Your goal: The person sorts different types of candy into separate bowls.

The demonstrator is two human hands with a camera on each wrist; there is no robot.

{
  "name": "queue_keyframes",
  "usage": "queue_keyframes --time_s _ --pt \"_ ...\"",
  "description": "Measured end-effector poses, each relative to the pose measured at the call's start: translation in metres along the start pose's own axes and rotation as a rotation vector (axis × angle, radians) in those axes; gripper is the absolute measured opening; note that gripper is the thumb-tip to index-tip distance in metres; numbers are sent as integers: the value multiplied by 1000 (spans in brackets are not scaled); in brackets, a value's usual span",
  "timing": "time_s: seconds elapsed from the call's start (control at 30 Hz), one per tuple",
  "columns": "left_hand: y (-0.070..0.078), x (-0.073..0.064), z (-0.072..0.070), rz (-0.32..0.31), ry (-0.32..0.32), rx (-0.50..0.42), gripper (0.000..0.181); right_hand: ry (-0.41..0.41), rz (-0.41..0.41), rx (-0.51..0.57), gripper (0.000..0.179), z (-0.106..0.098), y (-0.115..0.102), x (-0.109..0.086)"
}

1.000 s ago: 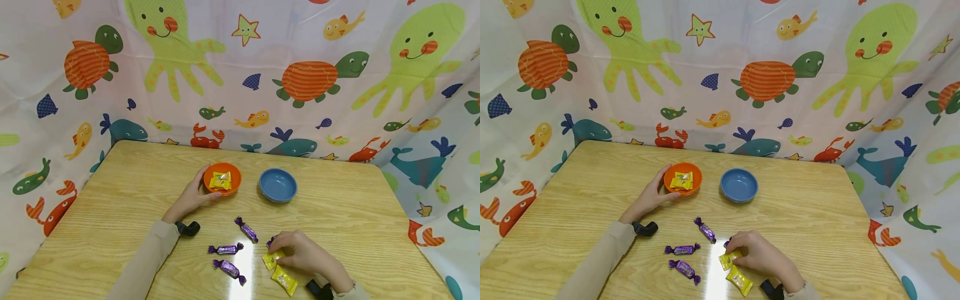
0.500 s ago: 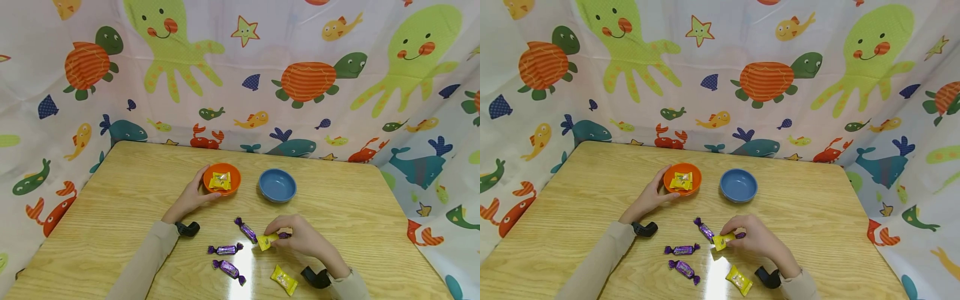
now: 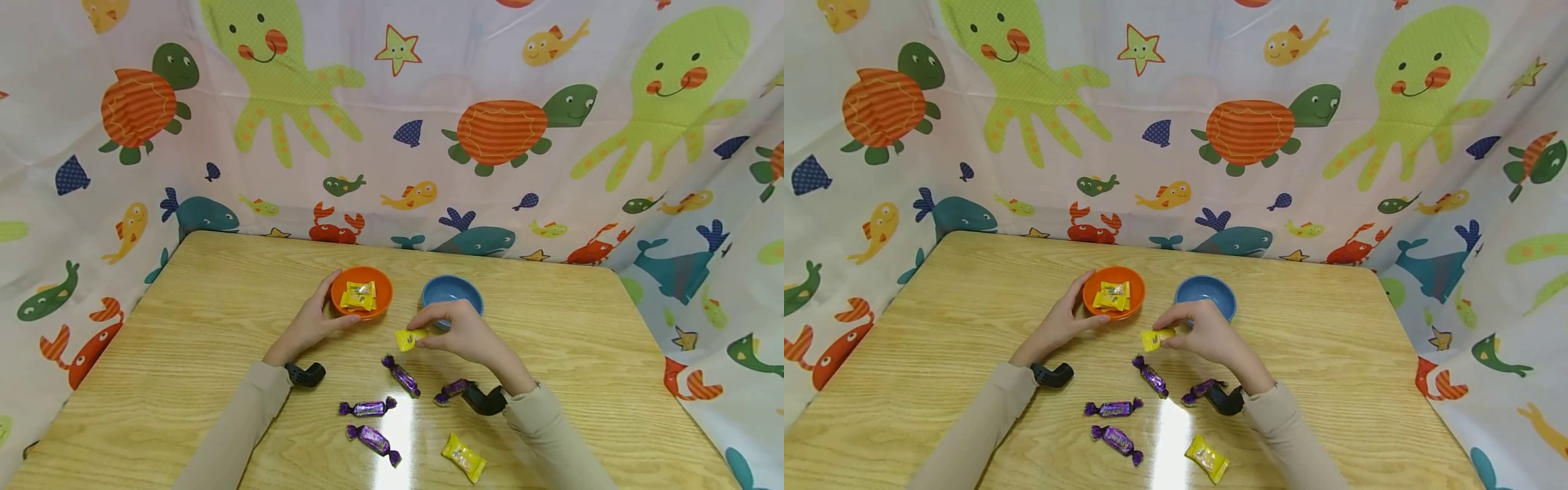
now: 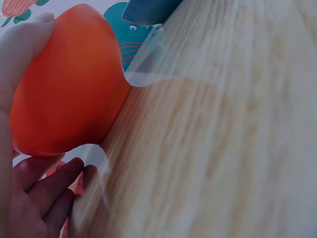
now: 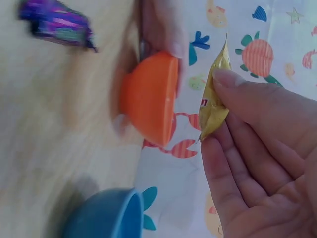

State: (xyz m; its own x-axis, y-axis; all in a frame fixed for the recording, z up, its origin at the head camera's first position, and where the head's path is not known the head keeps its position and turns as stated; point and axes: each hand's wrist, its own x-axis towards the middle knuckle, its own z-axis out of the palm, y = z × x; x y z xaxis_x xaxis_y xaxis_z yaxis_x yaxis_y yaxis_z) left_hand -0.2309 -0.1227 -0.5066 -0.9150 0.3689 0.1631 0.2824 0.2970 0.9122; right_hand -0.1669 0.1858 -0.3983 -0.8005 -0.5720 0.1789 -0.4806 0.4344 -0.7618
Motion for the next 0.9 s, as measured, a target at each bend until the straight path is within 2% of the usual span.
queue_keyframes --time_s 0.23,0.47,0.6,0.67,0.73,0.83,0.9 --pt "0 0 -2 -8 -2 -1 100 82 87 23 20 8 0 46" --pt "0 1 -3 -16 -10 -13 98 141 180 3 19 29 5 90" --pt "0 1 -3 -34 -26 -2 99 161 171 -74 19 44 12 111" --pt "8 0 -4 -49 -33 2 98 164 157 -122 19 52 14 119" --pt "9 -1 -4 -46 -29 8 99 161 153 -188 18 59 19 126" --pt "9 -1 -4 -29 -13 7 100 156 134 -299 17 67 24 132" --pt "0 1 -2 -13 -1 7 102 150 116 -363 15 70 27 134"
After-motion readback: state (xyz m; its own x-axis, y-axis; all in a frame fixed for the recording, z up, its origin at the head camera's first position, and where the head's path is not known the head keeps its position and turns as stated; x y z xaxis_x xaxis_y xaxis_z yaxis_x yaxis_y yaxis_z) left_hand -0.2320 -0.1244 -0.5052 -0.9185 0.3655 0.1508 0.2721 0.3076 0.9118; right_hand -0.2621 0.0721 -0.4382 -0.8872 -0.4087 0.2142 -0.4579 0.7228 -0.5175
